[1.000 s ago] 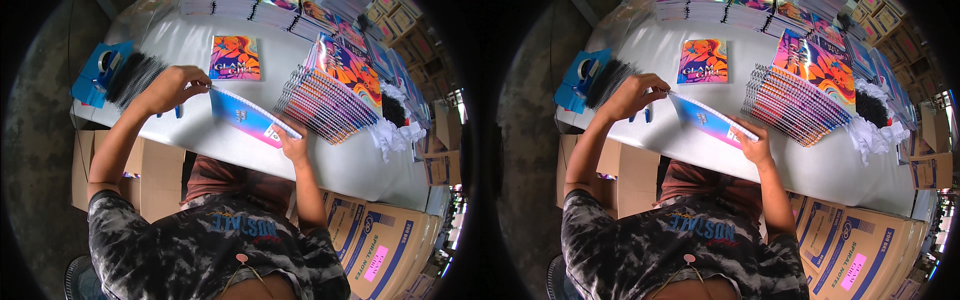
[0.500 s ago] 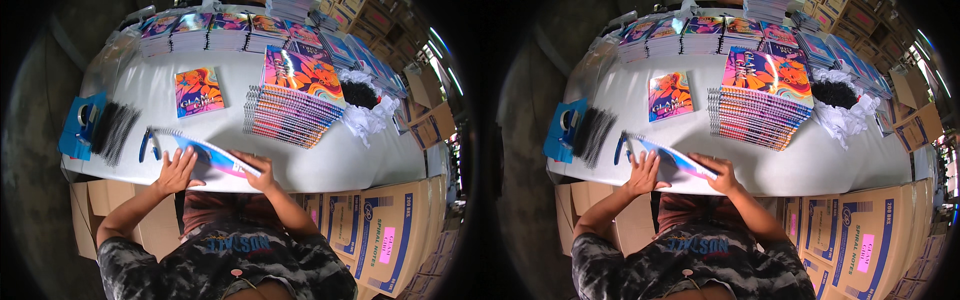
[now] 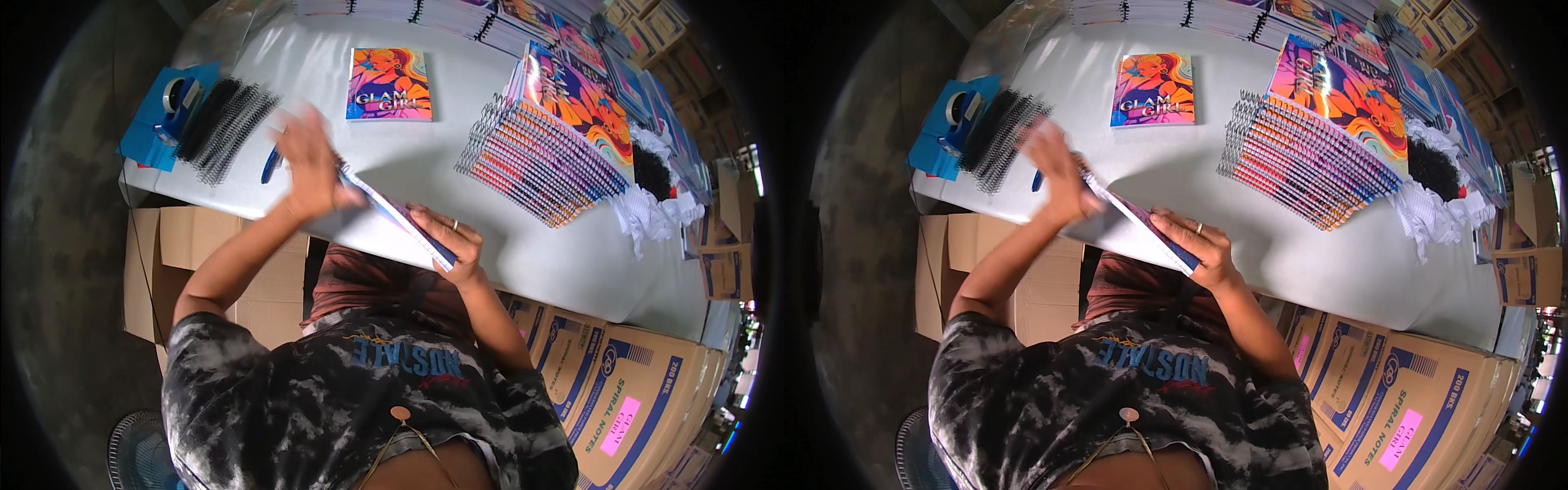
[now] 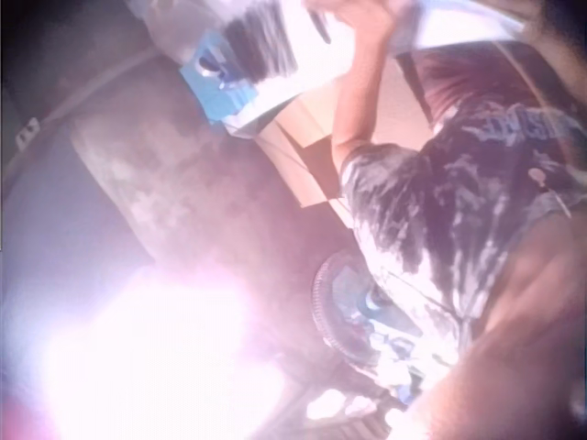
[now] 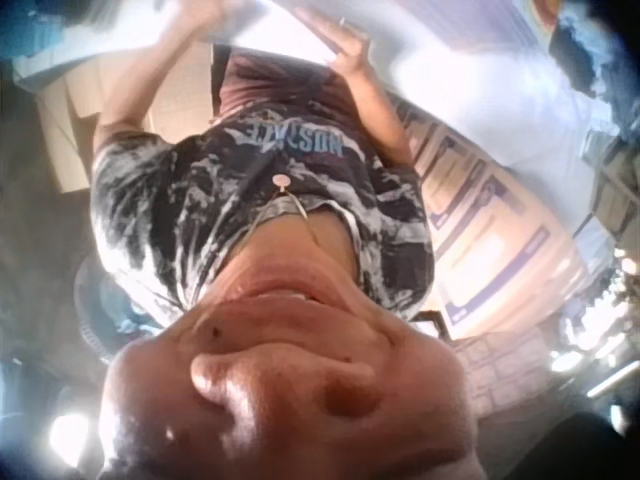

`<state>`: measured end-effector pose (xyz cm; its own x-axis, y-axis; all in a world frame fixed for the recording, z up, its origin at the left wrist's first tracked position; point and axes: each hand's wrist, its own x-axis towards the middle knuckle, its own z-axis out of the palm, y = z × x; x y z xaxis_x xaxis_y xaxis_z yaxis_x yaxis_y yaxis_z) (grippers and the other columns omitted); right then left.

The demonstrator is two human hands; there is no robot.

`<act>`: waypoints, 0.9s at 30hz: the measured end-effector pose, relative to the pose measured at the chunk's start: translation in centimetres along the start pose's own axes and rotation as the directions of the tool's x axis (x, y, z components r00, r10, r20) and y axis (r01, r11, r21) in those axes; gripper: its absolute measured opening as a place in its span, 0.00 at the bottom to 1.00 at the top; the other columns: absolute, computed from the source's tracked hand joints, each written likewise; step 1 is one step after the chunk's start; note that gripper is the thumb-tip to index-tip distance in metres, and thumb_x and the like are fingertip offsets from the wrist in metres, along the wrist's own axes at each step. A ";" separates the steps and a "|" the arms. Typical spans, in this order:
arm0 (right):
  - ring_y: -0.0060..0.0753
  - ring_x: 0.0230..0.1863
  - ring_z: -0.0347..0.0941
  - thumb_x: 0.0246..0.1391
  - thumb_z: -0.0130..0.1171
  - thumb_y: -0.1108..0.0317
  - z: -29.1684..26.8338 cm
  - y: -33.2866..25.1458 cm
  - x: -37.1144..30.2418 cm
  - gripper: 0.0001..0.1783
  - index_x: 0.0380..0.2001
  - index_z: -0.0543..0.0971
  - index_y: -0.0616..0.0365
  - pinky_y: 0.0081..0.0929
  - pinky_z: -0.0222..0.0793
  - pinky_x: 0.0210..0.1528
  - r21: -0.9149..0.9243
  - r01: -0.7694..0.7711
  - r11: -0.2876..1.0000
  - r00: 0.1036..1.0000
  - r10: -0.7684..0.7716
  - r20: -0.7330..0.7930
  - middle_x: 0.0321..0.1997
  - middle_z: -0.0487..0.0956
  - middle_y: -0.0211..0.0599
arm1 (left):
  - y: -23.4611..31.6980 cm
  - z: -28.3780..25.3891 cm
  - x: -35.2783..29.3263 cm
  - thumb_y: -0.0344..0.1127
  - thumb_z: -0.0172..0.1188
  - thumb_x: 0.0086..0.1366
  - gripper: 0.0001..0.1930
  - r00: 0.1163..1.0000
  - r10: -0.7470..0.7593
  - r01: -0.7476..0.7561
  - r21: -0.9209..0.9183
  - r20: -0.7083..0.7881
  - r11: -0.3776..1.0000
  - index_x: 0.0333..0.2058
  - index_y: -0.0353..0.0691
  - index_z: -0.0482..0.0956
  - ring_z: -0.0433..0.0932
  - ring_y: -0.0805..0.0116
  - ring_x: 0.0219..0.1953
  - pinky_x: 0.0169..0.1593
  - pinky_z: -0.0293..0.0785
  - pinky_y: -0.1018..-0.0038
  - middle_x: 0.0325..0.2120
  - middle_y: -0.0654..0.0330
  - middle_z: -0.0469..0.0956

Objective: The person assembles spiral-bound notebooks by inserting metal spiral coils into the punched holes of notebook covers. They repeatedly pick up a coil, align it with the holes, and press it into place, then place the finished notebook into a stack or box.

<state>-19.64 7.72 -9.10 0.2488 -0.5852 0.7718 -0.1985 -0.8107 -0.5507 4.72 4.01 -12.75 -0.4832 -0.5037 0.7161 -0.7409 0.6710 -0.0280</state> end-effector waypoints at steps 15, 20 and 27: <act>0.42 0.40 0.77 0.43 0.59 0.77 -1.3 0.1 -0.2 0.16 0.39 0.79 0.60 0.28 0.74 0.41 -0.021 -0.045 0.999 0.999 0.044 -0.021 0.38 0.79 0.47 | -2.7 -0.5 4.6 0.72 0.38 0.55 0.48 0.868 0.077 -0.120 -0.056 -0.490 0.991 0.57 0.29 0.55 0.35 0.32 0.63 0.60 0.26 0.43 0.61 0.39 0.43; 0.41 0.40 0.77 0.42 0.59 0.77 -0.3 -0.1 -0.7 0.17 0.40 0.79 0.61 0.29 0.74 0.40 0.033 -0.042 0.999 0.998 0.044 -0.054 0.38 0.79 0.47 | 2.9 0.1 -2.4 0.75 0.44 0.48 0.49 0.996 0.084 -0.082 -0.171 0.005 0.982 0.56 0.36 0.61 0.42 0.35 0.62 0.59 0.28 0.40 0.60 0.36 0.45; 0.41 0.40 0.78 0.41 0.59 0.79 0.4 -0.2 -0.5 0.19 0.42 0.78 0.61 0.30 0.74 0.41 0.072 -0.020 0.997 1.000 0.021 -0.015 0.39 0.79 0.47 | 2.3 -1.1 2.4 0.78 0.38 0.47 0.55 0.982 -0.007 0.000 -0.034 -0.190 0.999 0.59 0.31 0.53 0.41 0.39 0.62 0.60 0.24 0.42 0.59 0.36 0.42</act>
<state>-19.32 8.14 -9.49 0.2302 -0.6016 0.7649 -0.1344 -0.7981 -0.5873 2.41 4.93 -10.33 -0.3809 -0.3956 0.8357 -0.7248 0.6890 -0.0043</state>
